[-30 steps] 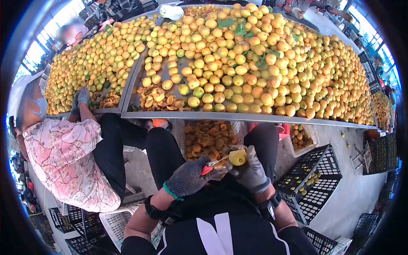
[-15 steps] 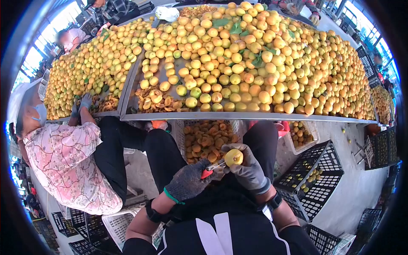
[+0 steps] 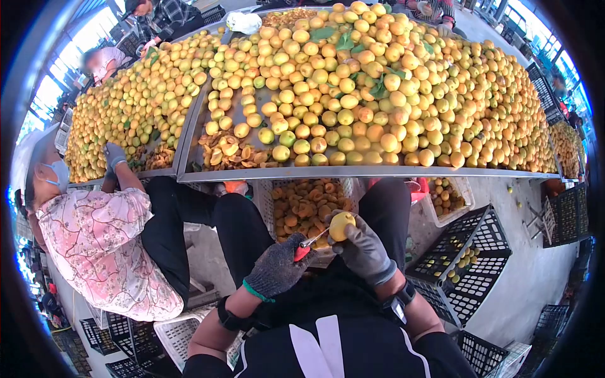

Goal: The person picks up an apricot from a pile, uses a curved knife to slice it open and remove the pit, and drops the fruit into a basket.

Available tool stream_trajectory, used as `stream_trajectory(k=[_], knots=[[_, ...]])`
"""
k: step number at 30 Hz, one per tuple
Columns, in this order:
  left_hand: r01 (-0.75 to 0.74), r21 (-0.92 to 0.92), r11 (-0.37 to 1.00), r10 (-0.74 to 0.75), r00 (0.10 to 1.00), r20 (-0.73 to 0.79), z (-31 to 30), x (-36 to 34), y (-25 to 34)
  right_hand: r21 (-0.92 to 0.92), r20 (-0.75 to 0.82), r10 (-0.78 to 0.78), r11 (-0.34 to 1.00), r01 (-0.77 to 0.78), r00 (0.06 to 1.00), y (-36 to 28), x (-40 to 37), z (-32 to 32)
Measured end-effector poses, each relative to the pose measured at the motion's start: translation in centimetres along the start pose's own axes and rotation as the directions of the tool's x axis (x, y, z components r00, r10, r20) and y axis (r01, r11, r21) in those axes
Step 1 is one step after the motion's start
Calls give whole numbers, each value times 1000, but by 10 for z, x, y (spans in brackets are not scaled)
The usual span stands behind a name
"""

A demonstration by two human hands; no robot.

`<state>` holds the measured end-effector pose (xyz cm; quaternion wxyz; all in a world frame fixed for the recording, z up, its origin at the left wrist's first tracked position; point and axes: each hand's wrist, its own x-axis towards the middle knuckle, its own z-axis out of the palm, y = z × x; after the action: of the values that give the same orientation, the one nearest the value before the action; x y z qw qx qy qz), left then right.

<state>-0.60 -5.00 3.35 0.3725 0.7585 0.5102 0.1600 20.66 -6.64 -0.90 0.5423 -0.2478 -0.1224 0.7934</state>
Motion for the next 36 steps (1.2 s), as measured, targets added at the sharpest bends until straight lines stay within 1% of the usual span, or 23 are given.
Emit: stream_trajectory(k=[1, 2, 3, 5, 9, 11, 12, 14, 15, 17, 21, 22, 23, 24, 26, 27, 29, 30, 31, 32, 33, 35, 36], knots=[[17, -4, 1000, -17, 1000, 20, -1, 1, 1, -199, 1, -86, 976, 85, 996, -1, -3, 7], [35, -8, 999, -35, 999, 40, -1, 2, 3, -389, 19, -170, 906, 164, 985, -2, -4, 10], [36, -7, 999, -36, 998, 42, -2, 2, 5, -388, 18, -170, 907, 164, 985, -2, -3, 9], [75, 1, 997, -75, 994, 82, -4, 2, 12, -576, 209, -295, 733, 362, 932, -3, 0, 5], [80, -9, 997, -78, 990, 114, -5, 3, 12, -609, 260, -263, 702, 369, 929, -10, -5, 11], [-23, -3, 1000, 23, 998, 51, -2, 2, 4, -399, 127, -171, 893, 208, 977, -16, -7, 20], [-27, -2, 1000, 27, 998, 52, -3, 2, 3, -400, 128, -175, 892, 212, 976, -15, -7, 16], [70, -3, 998, -69, 996, 64, -8, 2, 8, -385, 81, -184, 901, 200, 980, -11, -7, 6], [67, -2, 998, -67, 996, 63, -10, 2, 10, -385, 82, -186, 900, 203, 979, -12, -7, 3], [72, 26, 997, -74, 996, 53, -13, 1, 11, -475, 86, -164, 860, 185, 983, -16, -7, 2], [53, 28, 998, -55, 997, 55, -15, -1, 9, -451, 140, -113, 877, 165, 984, -29, -9, 4], [-1, 43, 999, -1, 999, 42, -13, -1, 6, -309, 150, -54, 946, 99, 987, -34, -13, 8], [-54, 59, 997, 53, 998, 29, -12, -1, 4, -160, 168, 3, 987, 25, 986, -37, -15, 11], [-55, 59, 997, 53, 998, 29, -12, -2, 4, -160, 168, 2, 987, 25, 986, -35, -14, 8], [3, 74, 997, -8, 998, 66, -12, -2, 6, 30, 226, -35, 999, 29, 973, -31, -10, 2], [3, 73, 997, -7, 998, 66, -13, -1, 9, 29, 226, -35, 999, 30, 974, -31, -10, 2], [30, 90, 995, -38, 995, 88, -14, -1, 15, 148, 275, -54, 989, 13, 960, -32, -11, 6], [31, 91, 995, -39, 995, 88, -13, -1, 15, 149, 276, -54, 989, 12, 960, -29, -11, 5], [-4, 110, 994, -5, 997, 83, -12, -1, 13, -176, 190, -114, 973, 148, 975, -24, -11, 3], [-38, 127, 991, 28, 996, 80, -10, -2, 13, -490, 126, -199, 839, 235, 972, -20, -12, 2], [-38, 127, 991, 28, 996, 81, -10, -2, 14, -489, 125, -199, 840, 235, 972, -21, -14, 3], [-119, 177, 977, 102, 990, 98, -11, -1, 16, -492, 200, -82, 854, 172, 976, -23, -18, 10], [-117, 178, 977, 101, 990, 97, -11, -1, 17, -491, 201, -81, 854, 171, 976, -24, -20, 13]])
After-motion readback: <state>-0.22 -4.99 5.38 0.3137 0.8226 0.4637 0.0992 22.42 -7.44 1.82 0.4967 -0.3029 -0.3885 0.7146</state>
